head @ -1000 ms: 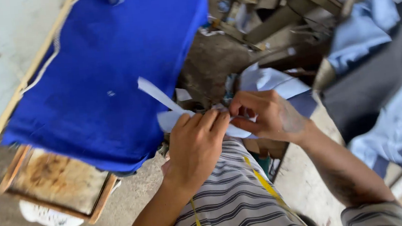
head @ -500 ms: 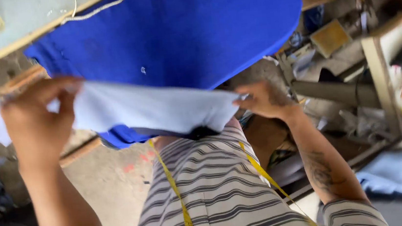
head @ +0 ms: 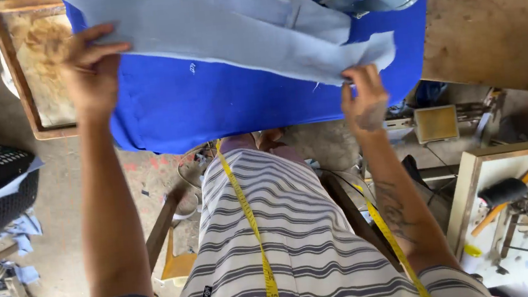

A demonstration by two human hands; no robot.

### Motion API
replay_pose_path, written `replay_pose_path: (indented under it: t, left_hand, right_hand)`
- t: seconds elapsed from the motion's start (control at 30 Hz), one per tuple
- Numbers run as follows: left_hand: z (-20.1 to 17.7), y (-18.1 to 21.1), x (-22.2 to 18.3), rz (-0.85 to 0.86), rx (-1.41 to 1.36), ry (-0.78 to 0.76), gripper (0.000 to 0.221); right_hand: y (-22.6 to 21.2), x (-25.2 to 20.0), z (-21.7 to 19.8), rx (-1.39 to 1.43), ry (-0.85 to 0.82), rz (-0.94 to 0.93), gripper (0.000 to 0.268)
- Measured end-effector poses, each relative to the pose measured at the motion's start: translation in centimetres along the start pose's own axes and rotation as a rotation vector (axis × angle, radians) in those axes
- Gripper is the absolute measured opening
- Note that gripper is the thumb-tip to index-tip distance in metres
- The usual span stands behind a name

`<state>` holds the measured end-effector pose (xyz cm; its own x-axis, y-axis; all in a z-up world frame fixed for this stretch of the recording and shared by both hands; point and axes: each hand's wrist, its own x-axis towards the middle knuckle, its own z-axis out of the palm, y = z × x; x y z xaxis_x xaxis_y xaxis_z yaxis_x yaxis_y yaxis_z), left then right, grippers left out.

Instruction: Ironing various fabric pieces on an ironing board using a steam iron.

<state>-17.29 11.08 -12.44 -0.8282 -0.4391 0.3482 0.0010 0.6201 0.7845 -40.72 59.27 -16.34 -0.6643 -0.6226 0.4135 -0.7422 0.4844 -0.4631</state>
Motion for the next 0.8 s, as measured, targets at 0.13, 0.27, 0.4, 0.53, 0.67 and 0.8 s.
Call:
replay_pose_path:
  t: [0.13, 0.27, 0.4, 0.53, 0.67, 0.8]
  left_hand:
    - [4.1, -6.1, -7.1, -0.271, 0.217, 0.175, 0.02]
    - [6.4, -8.4, -15.1, -0.512, 0.188, 0.298, 0.025]
    - [7.3, -10.6, -19.5, -0.785, 0.102, 0.441, 0.031]
    - [7.0, -7.9, -18.6, -0.974, -0.344, 0.6, 0.031]
    - [6.4, -7.3, -19.0, -0.991, -0.223, 0.555, 0.03]
    - [3.6, -8.0, -19.6, -0.56, 0.143, 0.255, 0.035]
  right_hand:
    - [1.5, -5.6, 7.0, 0.157, -0.056, 0.115, 0.024]
    - [-0.7, -9.6, 9.3, 0.229, -0.005, 0.349, 0.028]
    - [0.7, -11.4, 12.9, 0.729, 0.575, 1.206, 0.027]
    - [-1.6, -7.1, 11.4, 1.047, 0.826, 1.689, 0.036]
    - [1.9, -10.6, 9.1, 1.121, 0.595, 1.725, 0.026]
    - [2.7, -8.8, 6.0, 1.185, 0.545, 1.647, 0.035]
